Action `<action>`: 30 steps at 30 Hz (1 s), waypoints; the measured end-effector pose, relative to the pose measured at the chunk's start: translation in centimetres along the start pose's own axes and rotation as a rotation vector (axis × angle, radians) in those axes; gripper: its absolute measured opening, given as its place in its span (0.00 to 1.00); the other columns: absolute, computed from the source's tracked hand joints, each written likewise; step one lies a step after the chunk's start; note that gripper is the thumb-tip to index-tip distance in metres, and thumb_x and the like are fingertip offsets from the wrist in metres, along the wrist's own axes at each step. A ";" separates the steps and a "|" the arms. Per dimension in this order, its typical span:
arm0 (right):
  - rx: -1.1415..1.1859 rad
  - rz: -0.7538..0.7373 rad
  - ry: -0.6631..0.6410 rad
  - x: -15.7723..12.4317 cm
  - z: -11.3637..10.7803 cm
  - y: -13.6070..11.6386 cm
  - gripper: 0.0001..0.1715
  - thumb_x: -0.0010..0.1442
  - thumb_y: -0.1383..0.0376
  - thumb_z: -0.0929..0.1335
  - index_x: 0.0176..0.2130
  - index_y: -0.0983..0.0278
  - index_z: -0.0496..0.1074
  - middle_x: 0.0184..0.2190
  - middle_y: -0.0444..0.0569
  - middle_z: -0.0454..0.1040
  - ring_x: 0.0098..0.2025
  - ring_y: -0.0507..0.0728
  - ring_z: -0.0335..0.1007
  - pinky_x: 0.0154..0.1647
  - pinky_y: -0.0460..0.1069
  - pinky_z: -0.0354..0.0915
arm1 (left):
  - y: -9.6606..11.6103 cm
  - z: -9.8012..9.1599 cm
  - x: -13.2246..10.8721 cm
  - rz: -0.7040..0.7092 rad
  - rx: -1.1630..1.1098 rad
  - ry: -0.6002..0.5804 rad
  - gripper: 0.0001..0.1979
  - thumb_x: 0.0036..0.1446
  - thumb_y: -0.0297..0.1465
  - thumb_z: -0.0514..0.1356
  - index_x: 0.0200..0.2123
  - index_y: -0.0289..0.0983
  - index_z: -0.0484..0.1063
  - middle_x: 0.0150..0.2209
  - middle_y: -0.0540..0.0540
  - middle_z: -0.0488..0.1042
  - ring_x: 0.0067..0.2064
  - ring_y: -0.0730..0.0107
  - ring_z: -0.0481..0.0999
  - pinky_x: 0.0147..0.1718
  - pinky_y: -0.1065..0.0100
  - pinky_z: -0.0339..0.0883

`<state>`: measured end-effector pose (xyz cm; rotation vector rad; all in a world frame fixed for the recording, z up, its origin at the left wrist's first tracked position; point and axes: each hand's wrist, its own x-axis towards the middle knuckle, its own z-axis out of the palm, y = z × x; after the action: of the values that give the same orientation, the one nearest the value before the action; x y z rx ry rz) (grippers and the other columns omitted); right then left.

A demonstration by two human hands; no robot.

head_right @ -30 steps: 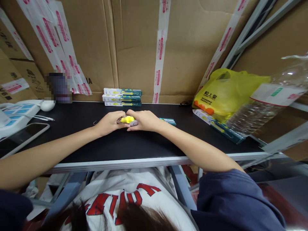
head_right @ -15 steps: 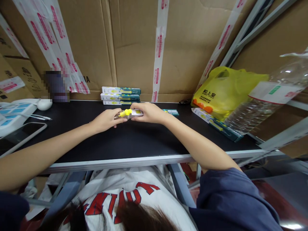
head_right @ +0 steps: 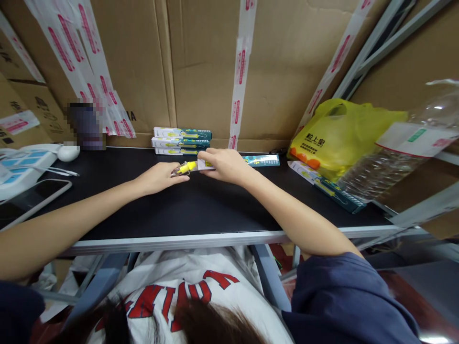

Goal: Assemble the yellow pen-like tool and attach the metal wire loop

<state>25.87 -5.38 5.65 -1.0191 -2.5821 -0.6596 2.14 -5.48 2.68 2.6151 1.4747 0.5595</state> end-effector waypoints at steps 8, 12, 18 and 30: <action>-0.107 -0.184 -0.034 0.1 0.5 -1.8 0.12 0.65 0.60 0.64 0.45 0.64 0.69 0.39 0.52 0.75 0.37 0.57 0.70 0.32 0.50 0.50 | 0.5 0.2 -0.6 0.027 0.196 -0.094 0.18 0.60 0.48 0.56 0.37 0.38 0.69 0.37 0.42 0.78 0.37 0.56 0.78 0.28 0.67 0.59; -0.075 -0.210 -0.085 0.0 0.9 -2.8 0.12 0.66 0.60 0.65 0.46 0.64 0.69 0.39 0.53 0.75 0.37 0.58 0.71 0.33 0.50 0.51 | 1.8 0.1 -1.2 0.010 0.302 -0.059 0.20 0.60 0.46 0.57 0.46 0.36 0.65 0.40 0.39 0.79 0.40 0.52 0.80 0.31 0.65 0.64; 0.056 -0.141 -0.123 -0.1 1.1 -2.8 0.20 0.65 0.58 0.66 0.53 0.65 0.66 0.44 0.53 0.77 0.40 0.59 0.74 0.32 0.49 0.53 | 2.8 -0.2 -1.7 0.135 0.319 -0.006 0.20 0.59 0.36 0.56 0.52 0.34 0.59 0.40 0.38 0.78 0.41 0.52 0.80 0.33 0.63 0.67; -0.006 -0.083 -0.158 -0.1 1.3 -2.5 0.21 0.68 0.57 0.61 0.57 0.62 0.64 0.46 0.53 0.78 0.38 0.59 0.75 0.28 0.49 0.50 | 1.8 -0.3 -1.1 0.239 0.216 0.191 0.29 0.58 0.36 0.58 0.61 0.36 0.58 0.52 0.37 0.74 0.52 0.54 0.75 0.46 0.61 0.67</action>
<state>24.13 -6.36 3.69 -1.0088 -2.7733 -0.6309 2.92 -7.43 3.13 3.0075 1.3469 0.7278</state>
